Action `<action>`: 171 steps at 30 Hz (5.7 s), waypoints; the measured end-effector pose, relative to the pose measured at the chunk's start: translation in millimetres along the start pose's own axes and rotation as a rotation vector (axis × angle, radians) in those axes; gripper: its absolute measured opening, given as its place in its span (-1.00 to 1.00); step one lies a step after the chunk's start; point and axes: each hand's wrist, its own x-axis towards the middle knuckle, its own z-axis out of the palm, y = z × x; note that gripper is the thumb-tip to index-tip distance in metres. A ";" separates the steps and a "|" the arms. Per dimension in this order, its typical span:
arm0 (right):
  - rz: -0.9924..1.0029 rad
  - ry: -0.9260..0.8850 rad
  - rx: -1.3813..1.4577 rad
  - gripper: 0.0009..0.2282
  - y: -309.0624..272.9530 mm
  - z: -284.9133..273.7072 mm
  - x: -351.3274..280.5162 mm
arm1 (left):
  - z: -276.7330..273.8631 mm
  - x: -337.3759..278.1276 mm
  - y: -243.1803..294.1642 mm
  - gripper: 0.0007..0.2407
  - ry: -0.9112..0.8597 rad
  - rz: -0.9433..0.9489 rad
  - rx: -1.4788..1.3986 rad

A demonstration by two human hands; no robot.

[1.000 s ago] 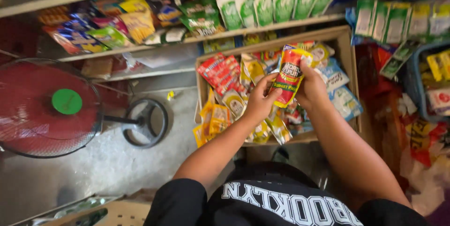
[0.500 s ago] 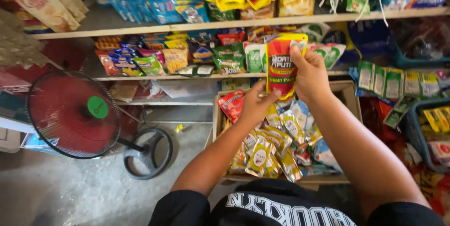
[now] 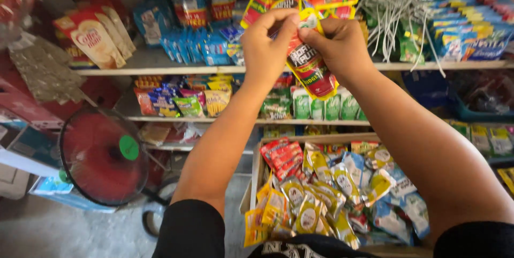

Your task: Organizing and hanging small condiment and sauce packets on display racks and shelves.

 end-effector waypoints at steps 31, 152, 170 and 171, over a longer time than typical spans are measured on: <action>-0.127 0.243 -0.213 -0.84 21.2 8.6 86.9 | 9.7 62.2 -27.8 -0.89 0.138 -0.028 0.424; 0.705 -0.266 -0.966 -0.30 410.3 -91.9 -382.2 | 103.1 -504.0 -323.4 -0.72 -0.497 -0.529 0.766; 0.645 0.347 0.183 -0.67 359.2 -53.0 -331.7 | 99.3 -339.4 -141.6 -0.63 -0.282 -0.440 0.549; 0.771 0.357 0.262 -0.77 345.4 -53.0 -323.0 | 95.8 -331.3 -138.9 -0.54 -0.206 -0.490 0.563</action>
